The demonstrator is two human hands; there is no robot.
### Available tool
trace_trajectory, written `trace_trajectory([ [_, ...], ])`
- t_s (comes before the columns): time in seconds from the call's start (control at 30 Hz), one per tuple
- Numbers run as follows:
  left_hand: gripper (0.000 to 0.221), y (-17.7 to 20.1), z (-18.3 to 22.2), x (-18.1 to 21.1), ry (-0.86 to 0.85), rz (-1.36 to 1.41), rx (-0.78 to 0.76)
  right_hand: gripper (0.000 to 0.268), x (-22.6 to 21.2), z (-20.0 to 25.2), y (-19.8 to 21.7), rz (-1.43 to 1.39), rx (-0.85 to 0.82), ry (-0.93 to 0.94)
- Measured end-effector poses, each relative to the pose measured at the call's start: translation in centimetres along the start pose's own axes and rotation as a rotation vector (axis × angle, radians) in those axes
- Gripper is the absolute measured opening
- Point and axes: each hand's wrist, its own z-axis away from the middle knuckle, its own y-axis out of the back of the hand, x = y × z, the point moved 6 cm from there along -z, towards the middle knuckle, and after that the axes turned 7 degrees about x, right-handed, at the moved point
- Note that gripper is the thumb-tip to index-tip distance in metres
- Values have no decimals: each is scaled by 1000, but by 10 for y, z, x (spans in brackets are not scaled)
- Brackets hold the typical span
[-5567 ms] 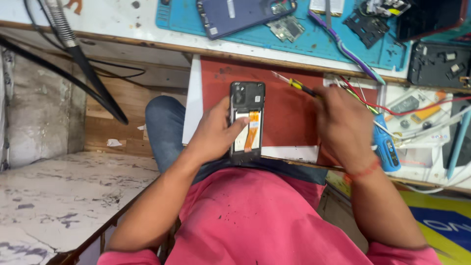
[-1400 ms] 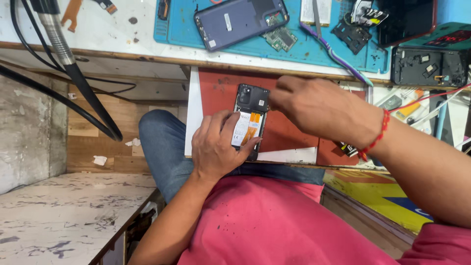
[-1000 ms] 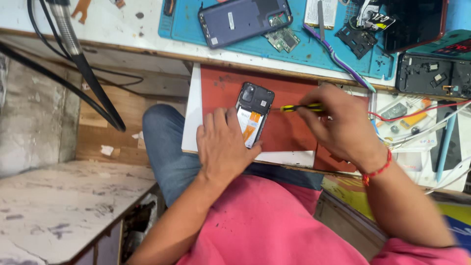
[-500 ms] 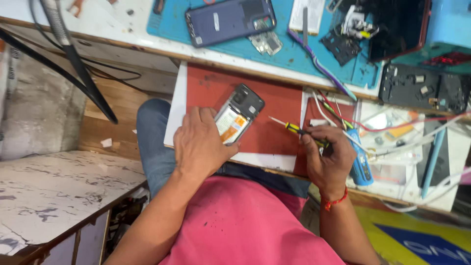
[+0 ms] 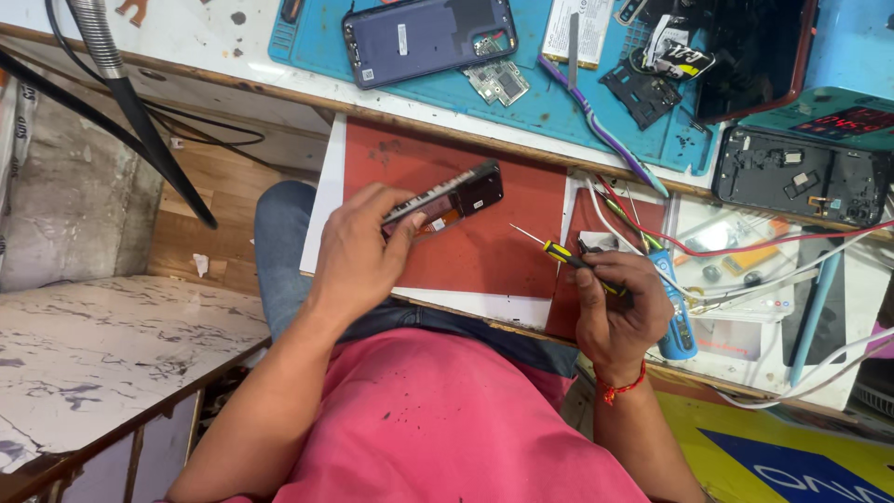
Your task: The person cleans a small circuit board with a toothbrush, then picks up a smartphone and uses a screwdriver to remove screws from the back cover. The back cover is removed to expose the battery and internal components, and the person continues to unscrew internal parts.
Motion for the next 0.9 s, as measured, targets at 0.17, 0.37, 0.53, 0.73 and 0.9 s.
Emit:
trace_trajectory([
  [0.17, 19, 5, 12, 25, -483, -105, 135, 19, -4, 1, -1, 82, 10, 94],
  [0.37, 22, 0, 21, 20, -699, -256, 217, 20, -7, 6, 0, 106, 54, 159],
  [0.53, 21, 5, 26, 11, -722, -269, 259, 21, -14, 8, -2, 129, 76, 193],
  [0.73, 19, 13, 25, 10, -692, -263, 308, 24, -29, 5, -5, 225, 89, 218],
  [0.9, 19, 17, 25, 10, -693, -269, 278, 17, -35, -5, -25, 335, -113, 121],
])
